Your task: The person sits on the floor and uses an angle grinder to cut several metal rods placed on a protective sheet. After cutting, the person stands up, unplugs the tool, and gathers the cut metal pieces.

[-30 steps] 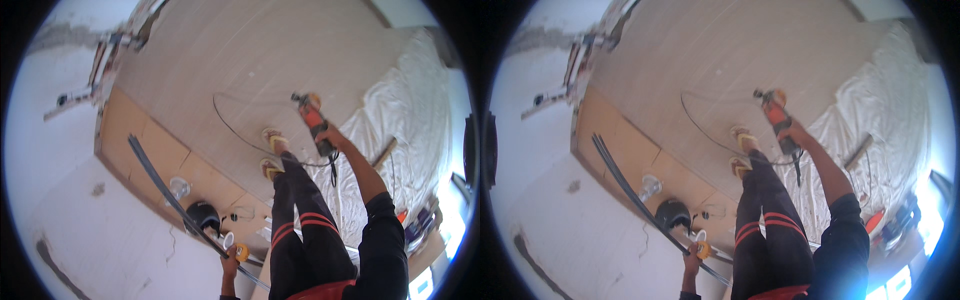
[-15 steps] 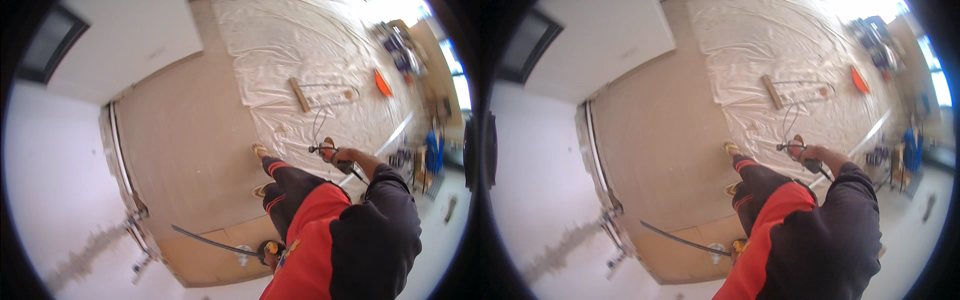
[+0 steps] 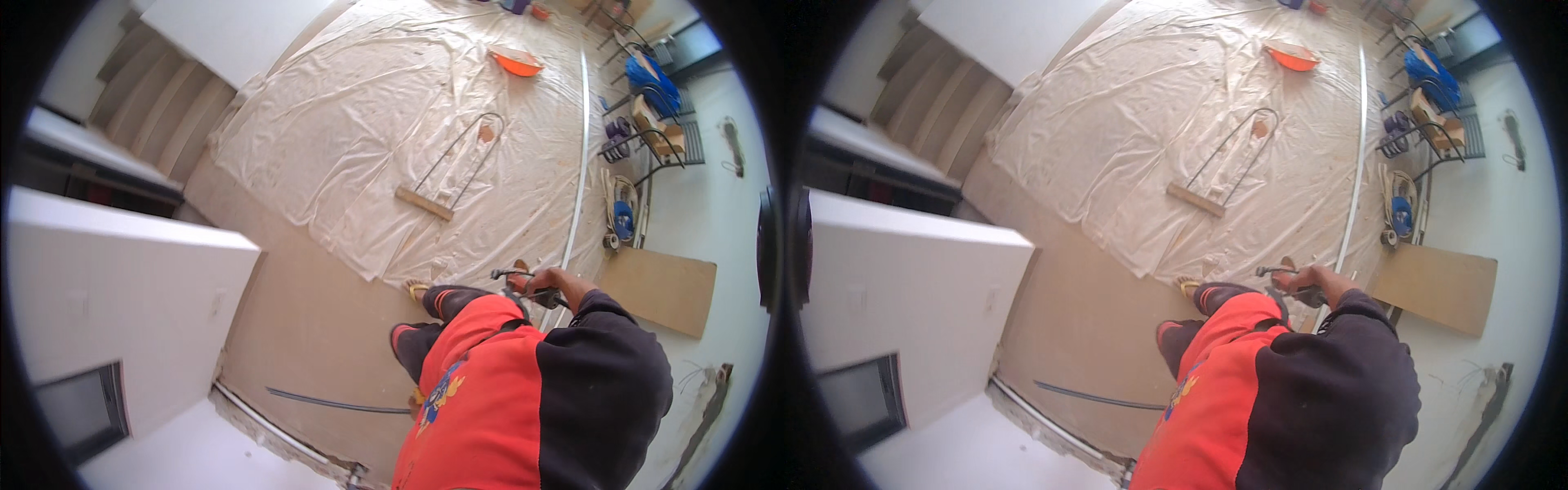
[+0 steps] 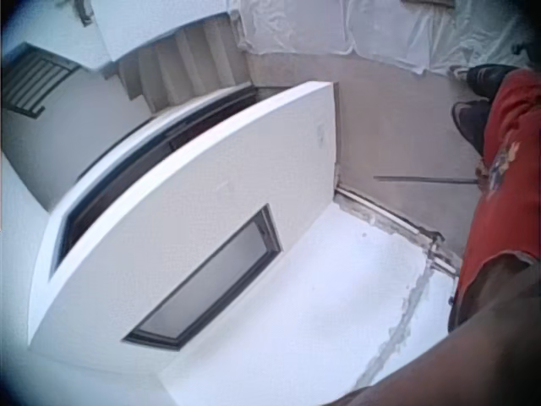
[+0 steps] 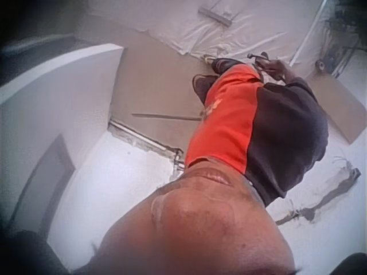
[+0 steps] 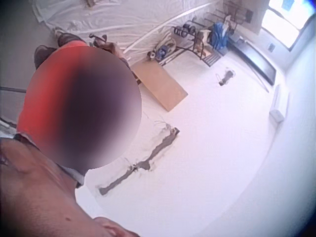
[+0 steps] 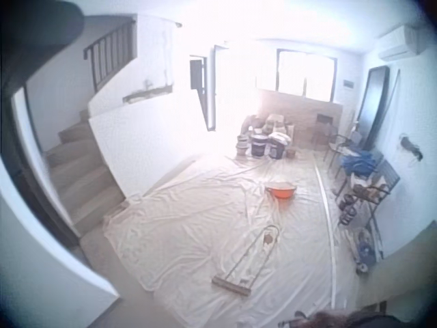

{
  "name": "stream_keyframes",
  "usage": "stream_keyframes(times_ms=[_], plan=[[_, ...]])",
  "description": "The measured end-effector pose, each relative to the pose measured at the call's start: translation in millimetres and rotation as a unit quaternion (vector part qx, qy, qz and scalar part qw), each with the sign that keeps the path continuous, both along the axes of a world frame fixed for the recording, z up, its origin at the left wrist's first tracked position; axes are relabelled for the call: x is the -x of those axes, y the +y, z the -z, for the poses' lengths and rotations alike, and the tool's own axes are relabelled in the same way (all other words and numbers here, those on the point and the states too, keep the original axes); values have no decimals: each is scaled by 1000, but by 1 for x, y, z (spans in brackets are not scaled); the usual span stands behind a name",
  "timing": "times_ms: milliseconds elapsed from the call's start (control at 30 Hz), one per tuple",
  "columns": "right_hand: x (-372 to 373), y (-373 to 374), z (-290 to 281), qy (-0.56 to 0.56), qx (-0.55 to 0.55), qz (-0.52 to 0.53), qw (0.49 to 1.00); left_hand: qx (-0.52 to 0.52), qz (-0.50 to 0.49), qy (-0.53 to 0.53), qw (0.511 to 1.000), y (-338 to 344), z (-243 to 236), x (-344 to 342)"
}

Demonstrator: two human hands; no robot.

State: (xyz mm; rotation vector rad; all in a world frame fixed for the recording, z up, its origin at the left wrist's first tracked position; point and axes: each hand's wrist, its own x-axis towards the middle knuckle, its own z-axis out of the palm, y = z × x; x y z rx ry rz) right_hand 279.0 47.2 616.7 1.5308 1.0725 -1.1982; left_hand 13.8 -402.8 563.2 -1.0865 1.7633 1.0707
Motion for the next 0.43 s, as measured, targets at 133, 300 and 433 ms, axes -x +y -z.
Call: stream_keyframes(times_ms=[133, 300, 433], plan=[[47, 16, -1, 48, 39, 49, 997, -15, 41, 16, 999, 73, 5, 95], [108, 42, 27, 50, 103, 79, 990, -23, 118, 66, 991, 152, 18, 213], [157, 71, 64, 4, 118, 87, 989, 53, 170, 89, 980, 244, 6, 308]])
